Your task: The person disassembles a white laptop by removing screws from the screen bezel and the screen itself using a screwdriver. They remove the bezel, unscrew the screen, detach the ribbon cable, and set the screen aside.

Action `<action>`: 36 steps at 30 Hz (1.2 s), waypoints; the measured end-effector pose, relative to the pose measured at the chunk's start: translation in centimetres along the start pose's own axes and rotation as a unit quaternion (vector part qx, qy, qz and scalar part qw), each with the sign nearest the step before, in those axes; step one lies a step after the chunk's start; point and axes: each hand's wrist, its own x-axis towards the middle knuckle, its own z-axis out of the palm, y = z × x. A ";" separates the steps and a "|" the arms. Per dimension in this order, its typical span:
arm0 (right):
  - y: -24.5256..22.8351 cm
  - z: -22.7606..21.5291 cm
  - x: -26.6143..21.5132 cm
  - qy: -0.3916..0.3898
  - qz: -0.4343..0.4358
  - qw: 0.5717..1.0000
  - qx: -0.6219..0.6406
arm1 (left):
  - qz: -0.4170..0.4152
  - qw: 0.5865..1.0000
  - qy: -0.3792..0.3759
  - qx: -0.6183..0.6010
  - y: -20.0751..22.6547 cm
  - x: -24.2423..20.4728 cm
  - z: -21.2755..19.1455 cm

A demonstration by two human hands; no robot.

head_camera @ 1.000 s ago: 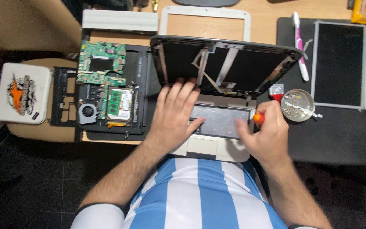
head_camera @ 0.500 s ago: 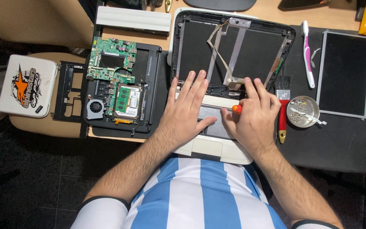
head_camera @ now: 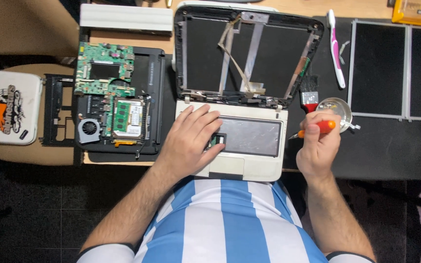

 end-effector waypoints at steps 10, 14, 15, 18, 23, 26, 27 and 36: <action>1.7 -0.3 -3.0 -0.016 0.017 0.999 0.034 | -0.014 0.998 -0.044 -0.043 0.5 0.4 -0.6; 2.0 -0.2 -3.2 -0.010 0.010 1.000 0.019 | -0.022 0.997 -0.055 -0.045 0.4 0.5 -0.6; 2.0 -0.2 -3.2 -0.009 0.005 1.000 0.017 | -0.025 0.997 -0.057 -0.043 0.4 0.5 -0.7; 1.1 -1.2 -2.4 -0.060 -0.003 0.998 0.005 | -0.022 0.997 -0.058 -0.034 0.3 0.4 -0.5; -3.3 -2.9 0.5 -0.154 0.027 0.986 -0.052 | -0.027 0.997 -0.065 -0.038 0.3 0.5 -0.6; -4.8 -3.1 1.2 -0.179 0.056 0.981 -0.056 | -0.026 0.997 -0.069 -0.034 0.4 0.5 -0.7; -5.0 -3.2 1.5 -0.199 0.058 0.976 -0.071 | -0.027 0.997 -0.071 -0.033 0.4 0.5 -0.7; -2.5 -2.5 -0.4 -0.128 0.128 0.951 0.250 | -0.025 0.996 -0.078 -0.025 0.3 0.5 -0.8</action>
